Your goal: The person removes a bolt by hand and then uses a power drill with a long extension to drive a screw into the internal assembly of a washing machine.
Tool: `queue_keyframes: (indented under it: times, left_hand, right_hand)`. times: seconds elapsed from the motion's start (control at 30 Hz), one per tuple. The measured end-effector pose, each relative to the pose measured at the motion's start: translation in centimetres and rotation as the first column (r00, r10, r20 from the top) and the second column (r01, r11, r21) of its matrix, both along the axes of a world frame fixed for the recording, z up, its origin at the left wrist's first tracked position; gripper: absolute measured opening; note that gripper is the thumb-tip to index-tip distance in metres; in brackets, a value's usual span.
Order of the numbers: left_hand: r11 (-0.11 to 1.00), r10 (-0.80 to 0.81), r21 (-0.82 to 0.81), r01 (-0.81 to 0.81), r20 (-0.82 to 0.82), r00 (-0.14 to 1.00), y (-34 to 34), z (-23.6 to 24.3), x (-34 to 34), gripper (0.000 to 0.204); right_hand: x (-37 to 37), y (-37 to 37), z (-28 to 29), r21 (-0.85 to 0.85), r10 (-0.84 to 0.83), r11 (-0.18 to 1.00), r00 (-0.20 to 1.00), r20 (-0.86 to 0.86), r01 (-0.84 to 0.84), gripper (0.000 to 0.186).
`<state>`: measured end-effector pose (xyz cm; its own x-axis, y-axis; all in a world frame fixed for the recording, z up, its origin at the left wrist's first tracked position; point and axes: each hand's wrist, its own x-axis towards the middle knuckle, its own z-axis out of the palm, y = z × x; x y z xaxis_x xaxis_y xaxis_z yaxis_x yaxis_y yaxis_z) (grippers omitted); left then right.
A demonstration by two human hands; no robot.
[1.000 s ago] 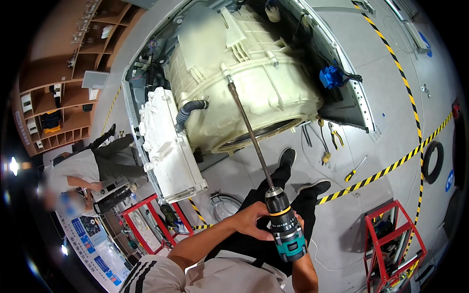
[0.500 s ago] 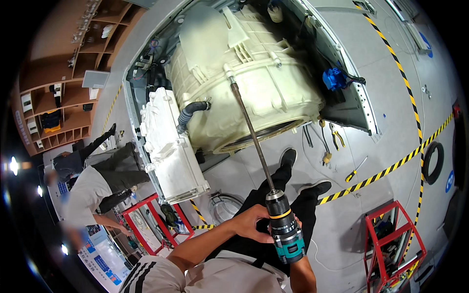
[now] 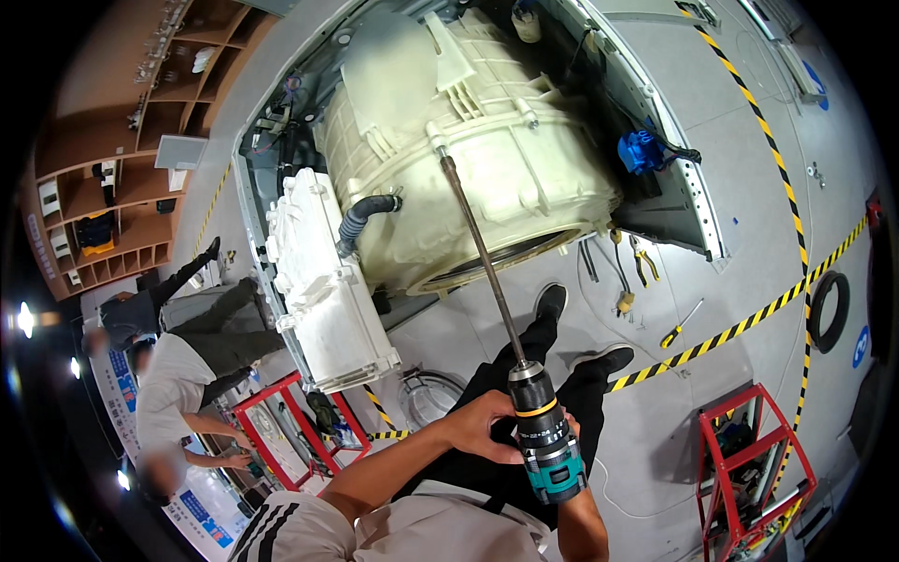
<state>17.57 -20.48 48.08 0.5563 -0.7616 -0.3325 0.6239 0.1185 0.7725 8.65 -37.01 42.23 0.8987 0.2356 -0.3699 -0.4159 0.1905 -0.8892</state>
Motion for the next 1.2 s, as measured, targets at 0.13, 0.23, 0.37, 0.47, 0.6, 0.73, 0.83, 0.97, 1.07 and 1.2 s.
queue_keyframes:
  times: [0.13, 0.23, 0.37, 0.47, 0.6, 0.73, 0.83, 0.97, 1.07, 1.2]
  left_hand:
    - [0.998, 0.057, -0.008, -0.057, -0.006, 0.998, -0.2, 0.4, 0.3, 0.052]
    - [0.999, 0.049, 0.0, -0.049, -0.026, 0.998, 0.2, 0.0, -0.1, 0.052]
    - [1.0, -0.029, -0.009, 0.029, -0.016, 0.999, 0.5, -0.4, -0.1, 0.056]
    - [0.999, -0.051, -0.001, 0.051, -0.021, 0.999, 0.5, -0.3, 0.1, 0.056]
    - [0.999, 0.016, -0.03, -0.018, -0.049, 0.999, 0.1, 0.6, 0.7, 0.055]
    - [1.0, 0.024, -0.018, -0.025, -0.006, 1.0, 0.2, 0.4, 0.8, 0.054]
    - [0.999, 0.031, -0.024, -0.032, -0.011, 0.999, 0.2, 0.6, 1.1, 0.054]
    - [0.999, 0.019, -0.025, -0.02, -0.032, 0.999, 0.3, 0.3, 1.0, 0.054]
    - [0.998, 0.044, -0.038, -0.046, -0.033, 0.998, 0.2, 0.3, 1.2, 0.054]
    - [0.998, 0.056, -0.03, -0.056, -0.02, 0.998, 0.3, 0.1, 1.2, 0.052]
  right_hand:
    - [0.6, 0.2, 0.4, -0.087, 0.029, 0.996, 0.988, 0.148, -0.016, 0.022]
    - [1.5, 0.3, 1.2, -0.137, 0.045, 0.99, 0.967, 0.25, -0.01, 0.022]
    - [2.8, 0.1, 1.6, -0.094, 0.008, 0.995, 0.945, 0.326, 0.024, 0.022]
    - [1.7, 0.2, 1.1, -0.082, 0.007, 0.997, 0.966, 0.26, 0.015, 0.021]
    - [2.7, -0.3, 2.1, -0.205, 0.082, 0.979, 0.936, 0.341, -0.011, 0.02]
    - [2.1, 0.1, 1.4, -0.114, -0.017, 0.992, 0.962, 0.273, 0.049, 0.02]
    - [2.0, 0.1, 1.3, -0.149, 0.011, 0.988, 0.966, 0.257, 0.029, 0.02]
    - [1.5, 0.1, 0.7, -0.131, 0.022, 0.991, 0.972, 0.232, 0.009, 0.022]
    - [2.4, 0.0, 1.6, -0.171, 0.047, 0.985, 0.968, 0.245, -0.004, 0.023]
    - [2.8, 0.3, 1.6, -0.133, -0.006, 0.99, 0.972, 0.236, 0.038, 0.024]
